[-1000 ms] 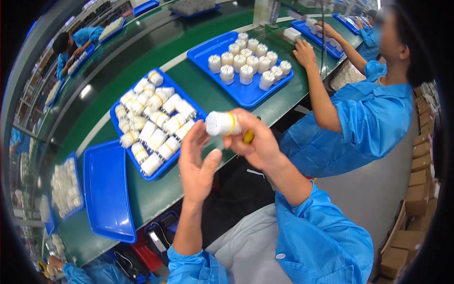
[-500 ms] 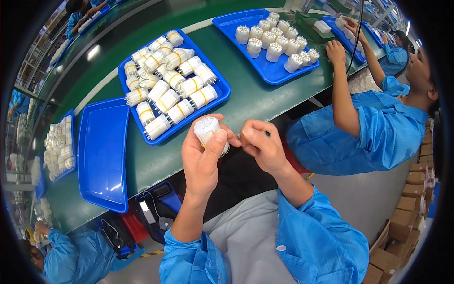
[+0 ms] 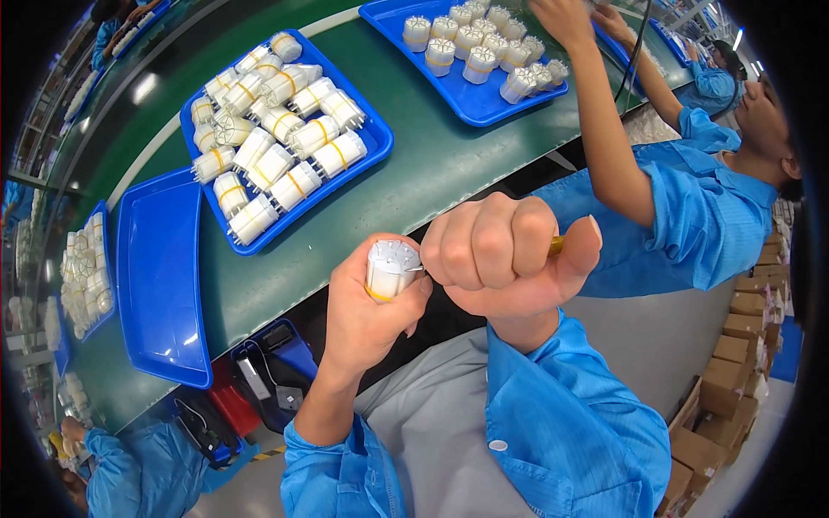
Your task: The person assembles small cylindrical components using a handheld assembly tool on a factory assembly line.
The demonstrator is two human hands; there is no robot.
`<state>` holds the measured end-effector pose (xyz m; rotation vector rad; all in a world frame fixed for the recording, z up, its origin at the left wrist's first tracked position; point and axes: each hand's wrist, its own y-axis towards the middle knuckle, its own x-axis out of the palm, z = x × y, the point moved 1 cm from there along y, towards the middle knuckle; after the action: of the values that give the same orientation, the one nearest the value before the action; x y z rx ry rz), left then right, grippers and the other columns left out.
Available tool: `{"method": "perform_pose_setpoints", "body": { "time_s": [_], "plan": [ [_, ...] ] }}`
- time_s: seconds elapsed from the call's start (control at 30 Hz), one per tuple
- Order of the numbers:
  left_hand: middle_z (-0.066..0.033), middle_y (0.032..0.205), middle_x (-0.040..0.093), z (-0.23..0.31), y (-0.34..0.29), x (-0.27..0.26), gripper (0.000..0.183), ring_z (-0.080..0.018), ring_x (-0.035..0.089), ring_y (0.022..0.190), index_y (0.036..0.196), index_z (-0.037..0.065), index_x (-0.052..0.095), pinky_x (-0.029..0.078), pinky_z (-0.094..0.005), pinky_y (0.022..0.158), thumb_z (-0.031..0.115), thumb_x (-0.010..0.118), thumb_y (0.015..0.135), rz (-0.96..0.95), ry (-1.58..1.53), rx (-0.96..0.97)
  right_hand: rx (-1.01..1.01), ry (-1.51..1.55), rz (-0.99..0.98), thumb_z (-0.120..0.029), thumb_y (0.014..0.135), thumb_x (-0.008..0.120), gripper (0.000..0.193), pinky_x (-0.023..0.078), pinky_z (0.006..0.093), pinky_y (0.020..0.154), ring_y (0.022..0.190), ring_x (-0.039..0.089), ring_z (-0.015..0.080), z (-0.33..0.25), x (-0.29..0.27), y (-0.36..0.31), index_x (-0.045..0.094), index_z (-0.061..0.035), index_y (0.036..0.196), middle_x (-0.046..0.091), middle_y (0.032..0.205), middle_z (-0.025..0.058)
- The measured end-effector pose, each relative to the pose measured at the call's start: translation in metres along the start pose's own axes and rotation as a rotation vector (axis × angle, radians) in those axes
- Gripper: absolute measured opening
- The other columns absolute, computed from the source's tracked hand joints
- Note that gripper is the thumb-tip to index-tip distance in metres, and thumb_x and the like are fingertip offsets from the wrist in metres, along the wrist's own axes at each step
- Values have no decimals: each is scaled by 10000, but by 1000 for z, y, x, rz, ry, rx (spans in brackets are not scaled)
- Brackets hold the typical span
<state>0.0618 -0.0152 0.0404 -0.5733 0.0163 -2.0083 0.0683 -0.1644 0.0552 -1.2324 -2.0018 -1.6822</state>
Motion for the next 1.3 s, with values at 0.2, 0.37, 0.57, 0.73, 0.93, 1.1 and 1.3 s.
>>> {"method": "perform_pose_setpoints", "body": {
  "time_s": [0.2, 0.37, 0.57, 0.73, 0.93, 1.1, 1.3],
  "plan": [
    [-10, 715, 598, -2, -4, -6, 224, -55, 530, 527, 1011, 9, 589, 416, -221, 442, 12, 684, 808, -27, 49, -39, 38, 9, -17, -506, 1020, 328, 587, 211, 310, 445, 445, 217, 134, 6, -1, -4, 297, -118, 581, 317, 492, 0],
    [-3, 703, 597, -1, -5, -5, 212, -56, 528, 519, 991, 14, 600, 411, -227, 448, 27, 691, 800, -3, 172, -68, 143, 19, 19, -457, 1041, 306, 569, 217, 305, 452, 448, 198, 118, 6, -3, -6, 278, -129, 577, 286, 490, -16],
    [-11, 708, 597, -7, 0, -16, 214, -66, 529, 513, 973, 4, 600, 406, -238, 440, 37, 694, 783, -25, 243, -106, 346, 96, 39, -410, 1056, 288, 548, 207, 291, 455, 468, 191, 98, 9, -15, -3, 285, -134, 582, 282, 504, -26],
    [-20, 690, 582, -9, 4, -15, 195, -76, 526, 495, 966, -14, 584, 407, -241, 428, 11, 664, 790, -47, 75, -106, 325, 67, 49, -414, 1053, 278, 542, 201, 296, 450, 466, 185, 104, 12, -16, -2, 298, -128, 594, 283, 506, -24],
    [-25, 657, 568, -5, 2, -12, 166, -79, 511, 466, 952, -23, 565, 392, -238, 401, -2, 635, 804, -123, -20, -147, 131, 18, 56, -442, 1039, 275, 534, 154, 303, 399, 384, 168, 111, 14, -16, -8, 267, -144, 596, 274, 460, -30],
    [-16, 620, 550, -3, 1, -9, 155, -76, 498, 449, 936, -12, 559, 376, -239, 387, -12, 636, 801, -110, 79, -141, 73, -22, 49, -427, 1040, 285, 526, 152, 295, 398, 387, 164, 107, 17, -11, -14, 264, -145, 597, 269, 459, -28],
    [-21, 677, 575, -8, 1, -14, 188, -73, 531, 505, 976, -11, 554, 396, -232, 414, -3, 648, 812, -97, 122, -121, 174, 22, 18, -396, 1035, 316, 511, 182, 301, 425, 421, 180, 112, 12, -19, -13, 276, -134, 598, 284, 477, -27]
  ]
}}
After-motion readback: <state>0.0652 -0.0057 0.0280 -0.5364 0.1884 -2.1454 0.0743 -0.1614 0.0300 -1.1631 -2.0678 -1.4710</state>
